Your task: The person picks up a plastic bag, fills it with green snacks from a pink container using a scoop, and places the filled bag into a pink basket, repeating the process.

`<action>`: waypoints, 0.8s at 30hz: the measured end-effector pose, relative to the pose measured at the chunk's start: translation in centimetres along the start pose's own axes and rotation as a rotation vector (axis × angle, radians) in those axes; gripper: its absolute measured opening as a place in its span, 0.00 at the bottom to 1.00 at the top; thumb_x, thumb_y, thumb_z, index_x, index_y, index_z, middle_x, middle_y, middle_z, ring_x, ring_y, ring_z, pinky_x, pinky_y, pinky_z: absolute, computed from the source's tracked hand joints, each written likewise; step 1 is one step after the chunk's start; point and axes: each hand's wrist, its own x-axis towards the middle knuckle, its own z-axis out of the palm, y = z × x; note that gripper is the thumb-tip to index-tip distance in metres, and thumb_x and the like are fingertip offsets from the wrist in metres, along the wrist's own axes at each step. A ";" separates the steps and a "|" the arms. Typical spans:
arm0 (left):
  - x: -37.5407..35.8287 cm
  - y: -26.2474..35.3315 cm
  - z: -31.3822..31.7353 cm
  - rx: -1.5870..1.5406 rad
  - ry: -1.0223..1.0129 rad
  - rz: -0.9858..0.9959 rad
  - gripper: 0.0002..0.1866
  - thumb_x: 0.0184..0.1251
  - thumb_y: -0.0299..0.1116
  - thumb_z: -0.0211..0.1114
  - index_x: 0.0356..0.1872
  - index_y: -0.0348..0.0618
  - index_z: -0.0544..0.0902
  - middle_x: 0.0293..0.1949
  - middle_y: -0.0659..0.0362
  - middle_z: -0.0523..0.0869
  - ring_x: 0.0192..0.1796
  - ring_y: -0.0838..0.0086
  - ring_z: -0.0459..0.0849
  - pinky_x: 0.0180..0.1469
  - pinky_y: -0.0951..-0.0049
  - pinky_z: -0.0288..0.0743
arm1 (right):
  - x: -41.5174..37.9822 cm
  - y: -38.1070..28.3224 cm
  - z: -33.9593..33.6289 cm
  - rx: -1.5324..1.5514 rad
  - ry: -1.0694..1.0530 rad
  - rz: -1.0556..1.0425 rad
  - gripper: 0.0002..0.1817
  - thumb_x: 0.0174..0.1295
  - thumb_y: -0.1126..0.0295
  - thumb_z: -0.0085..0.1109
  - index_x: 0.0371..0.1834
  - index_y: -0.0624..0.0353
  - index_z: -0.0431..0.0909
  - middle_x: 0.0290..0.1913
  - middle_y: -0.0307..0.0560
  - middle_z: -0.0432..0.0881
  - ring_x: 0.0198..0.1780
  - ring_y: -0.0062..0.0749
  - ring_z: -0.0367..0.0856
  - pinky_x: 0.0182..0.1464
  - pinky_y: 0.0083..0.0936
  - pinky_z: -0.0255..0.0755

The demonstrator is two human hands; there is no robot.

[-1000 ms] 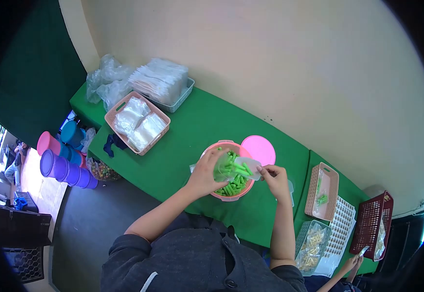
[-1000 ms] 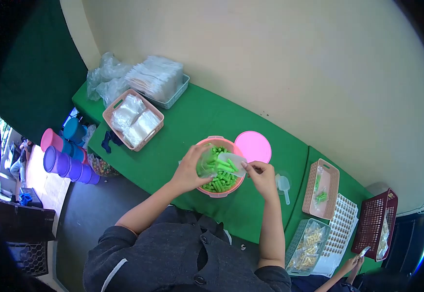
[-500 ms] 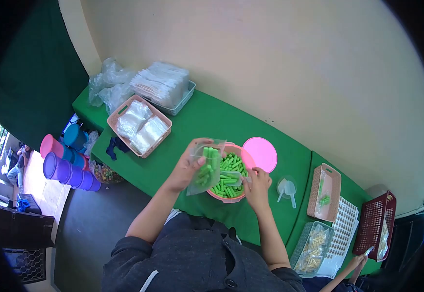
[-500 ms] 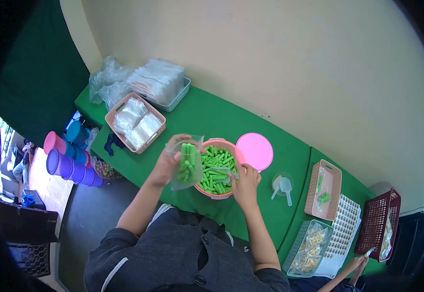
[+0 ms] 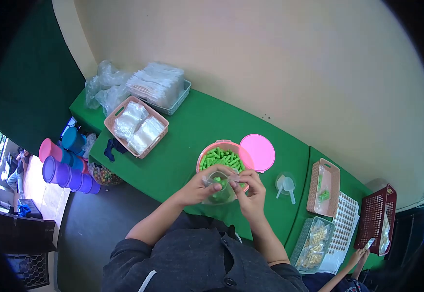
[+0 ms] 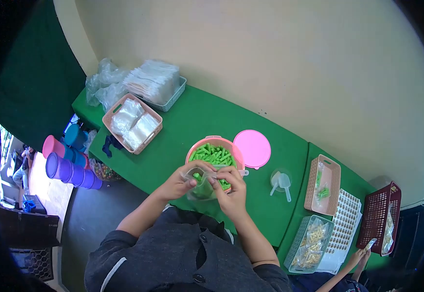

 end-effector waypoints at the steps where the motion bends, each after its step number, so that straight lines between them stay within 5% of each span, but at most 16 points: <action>1: -0.2 0.0 -0.3 0.064 0.057 -0.072 0.28 0.66 0.47 0.67 0.59 0.40 0.72 0.53 0.57 0.80 0.59 0.73 0.77 0.62 0.69 0.70 | -0.1 -0.1 -0.1 0.000 0.064 -0.006 0.04 0.58 0.80 0.65 0.33 0.65 0.78 0.39 0.45 0.74 0.41 0.28 0.74 0.44 0.23 0.68; 3: 0.0 -0.4 -0.1 0.125 0.116 -0.141 0.21 0.69 0.42 0.66 0.55 0.38 0.77 0.50 0.59 0.83 0.56 0.75 0.80 0.59 0.72 0.73 | 0.4 0.0 -0.6 0.047 0.151 -0.003 0.05 0.58 0.80 0.65 0.33 0.66 0.77 0.38 0.44 0.74 0.40 0.28 0.73 0.43 0.23 0.67; 5: 0.5 -1.0 0.6 0.168 0.358 -0.003 0.13 0.68 0.33 0.66 0.48 0.36 0.81 0.44 0.57 0.85 0.51 0.76 0.82 0.57 0.72 0.75 | 0.4 0.0 -0.7 0.071 0.174 0.003 0.05 0.62 0.79 0.63 0.34 0.67 0.76 0.38 0.43 0.73 0.38 0.25 0.71 0.42 0.22 0.66; 11: 0.0 -1.7 0.4 0.097 0.512 -0.053 0.11 0.59 0.22 0.72 0.42 0.34 0.82 0.40 0.58 0.87 0.43 0.78 0.85 0.48 0.76 0.79 | -1.1 0.7 1.0 0.225 0.162 0.114 0.05 0.66 0.75 0.61 0.39 0.66 0.77 0.43 0.41 0.73 0.41 0.20 0.72 0.44 0.19 0.67; 18: -0.4 -0.8 1.8 0.180 0.376 0.140 0.11 0.58 0.21 0.72 0.42 0.34 0.83 0.37 0.57 0.88 0.39 0.79 0.85 0.44 0.77 0.80 | -1.2 0.2 0.8 0.204 0.066 0.084 0.05 0.62 0.75 0.65 0.38 0.65 0.83 0.37 0.41 0.77 0.40 0.23 0.74 0.44 0.20 0.66; 20: -0.7 -0.7 1.7 0.166 0.359 -0.034 0.07 0.60 0.22 0.71 0.40 0.34 0.86 0.36 0.58 0.89 0.38 0.80 0.85 0.42 0.78 0.78 | -1.1 0.0 1.0 0.178 0.074 0.068 0.05 0.62 0.74 0.65 0.38 0.65 0.83 0.36 0.41 0.77 0.39 0.24 0.74 0.43 0.20 0.66; 24: -0.6 -0.5 2.5 0.181 0.400 -0.047 0.04 0.62 0.23 0.70 0.36 0.35 0.87 0.34 0.59 0.89 0.38 0.82 0.84 0.41 0.80 0.77 | -1.4 0.3 0.5 0.081 0.091 0.035 0.06 0.62 0.73 0.65 0.36 0.65 0.82 0.34 0.42 0.77 0.38 0.26 0.74 0.41 0.21 0.65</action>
